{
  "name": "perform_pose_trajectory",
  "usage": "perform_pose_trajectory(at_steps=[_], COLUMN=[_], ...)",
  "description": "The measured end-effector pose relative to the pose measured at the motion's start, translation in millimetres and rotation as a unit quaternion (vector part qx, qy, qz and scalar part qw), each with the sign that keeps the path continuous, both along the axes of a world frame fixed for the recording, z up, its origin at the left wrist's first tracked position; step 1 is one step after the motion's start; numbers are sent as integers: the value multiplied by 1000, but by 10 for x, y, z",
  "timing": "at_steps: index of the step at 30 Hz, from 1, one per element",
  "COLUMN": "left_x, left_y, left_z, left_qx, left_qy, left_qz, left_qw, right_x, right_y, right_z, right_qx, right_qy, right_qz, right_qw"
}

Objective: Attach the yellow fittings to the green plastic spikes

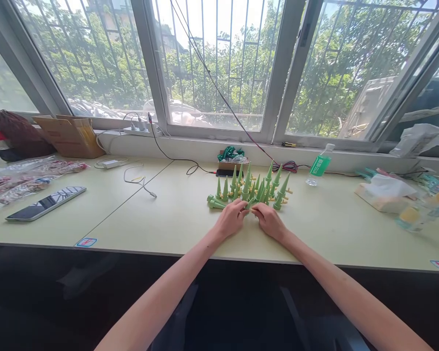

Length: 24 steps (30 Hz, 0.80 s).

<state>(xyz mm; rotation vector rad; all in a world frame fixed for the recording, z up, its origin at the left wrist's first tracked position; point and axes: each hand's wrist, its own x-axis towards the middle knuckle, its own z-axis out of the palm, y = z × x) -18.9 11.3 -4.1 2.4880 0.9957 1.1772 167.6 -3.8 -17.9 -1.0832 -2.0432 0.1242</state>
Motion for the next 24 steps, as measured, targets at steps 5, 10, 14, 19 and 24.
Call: perform_pose_trajectory(at_steps=[5,10,14,19,24], left_x=[-5,-9,-2,16,19], left_y=[22,29,5,-18,4], left_z=[-26,-39,-23,13,7], left_qx=[11,18,11,-3,-13], left_qy=[-6,0,5,11,-11], left_qz=[-10,-16,0,40,67], left_qw=[1000,1000,1000,999,998], right_x=[17,25,-1,-35,-23], right_y=[29,43,19,-18,-20], right_z=[-25,-33,0,33,13], right_qx=[-14,-24,-34,-38,-23], right_qy=[-11,-8,0,10,28], right_qz=[-4,-10,-17,-15,4], right_qw=[1000,1000,999,999,999])
